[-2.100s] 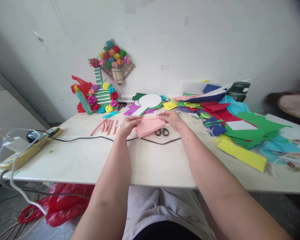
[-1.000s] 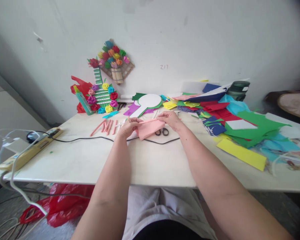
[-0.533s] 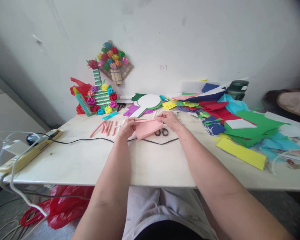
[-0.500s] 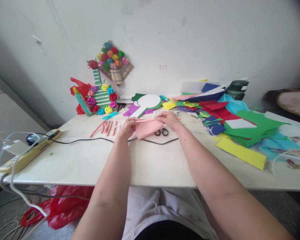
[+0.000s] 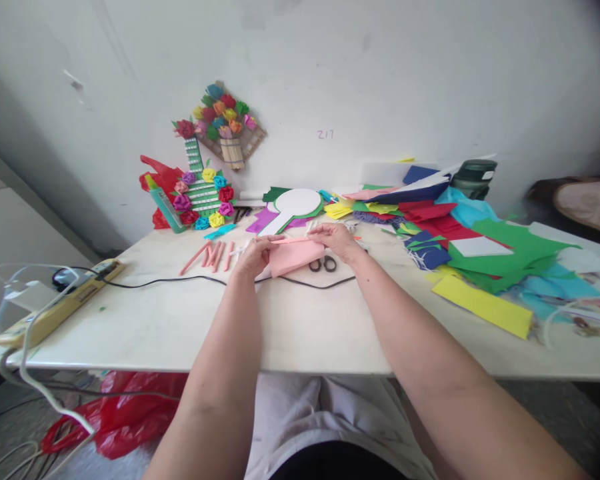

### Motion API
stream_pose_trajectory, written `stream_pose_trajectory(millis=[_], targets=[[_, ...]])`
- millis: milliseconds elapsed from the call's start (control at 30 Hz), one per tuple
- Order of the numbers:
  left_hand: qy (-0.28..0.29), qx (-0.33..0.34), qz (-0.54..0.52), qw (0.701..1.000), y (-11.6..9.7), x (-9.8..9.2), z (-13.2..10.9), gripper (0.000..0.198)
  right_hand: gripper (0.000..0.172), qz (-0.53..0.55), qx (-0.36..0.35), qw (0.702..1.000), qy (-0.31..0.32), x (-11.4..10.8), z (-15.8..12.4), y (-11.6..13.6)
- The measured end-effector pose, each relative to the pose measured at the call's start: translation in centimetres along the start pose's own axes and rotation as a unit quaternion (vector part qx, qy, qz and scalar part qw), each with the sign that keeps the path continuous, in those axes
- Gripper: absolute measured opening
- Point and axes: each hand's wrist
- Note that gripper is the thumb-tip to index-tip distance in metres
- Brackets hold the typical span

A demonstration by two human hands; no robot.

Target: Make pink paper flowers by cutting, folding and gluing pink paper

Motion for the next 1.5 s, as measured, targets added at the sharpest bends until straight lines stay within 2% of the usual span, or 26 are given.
stream_pose_trajectory(millis=[467, 900, 1200, 1333, 1500], targets=[[-0.021, 0.043, 0.024, 0.999, 0.4, -0.5, 0.4, 0.026, 0.021, 0.071, 0.057, 0.996, 0.014, 0.1, 0.0, 0.1], [0.003, 0.033, 0.005, 0.999, 0.1, -0.5, 0.0, 0.026, 0.020, 0.061, 0.048, 0.997, 0.005, 0.0, 0.2, -0.4], [0.028, 0.044, -0.021, 0.998, -0.3, -0.3, -0.5, 0.017, 0.020, 0.050, 0.034, 0.998, 0.000, -0.1, 0.4, -0.7], [0.040, 0.023, -0.011, 0.999, -0.3, -0.1, -0.6, 0.023, 0.019, 0.039, 0.022, 0.999, -0.001, -0.1, 0.4, -0.9], [0.051, 0.031, 0.001, 0.998, -0.4, 0.0, -0.7, 0.027, 0.020, 0.032, 0.018, 0.999, -0.001, 0.0, 0.4, -0.9]])
Point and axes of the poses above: each hand's wrist, its own z-axis towards the middle knuckle, its own x-axis out of the palm, y = z × x, and after that the axes turned 8 degrees about -z, right-handed
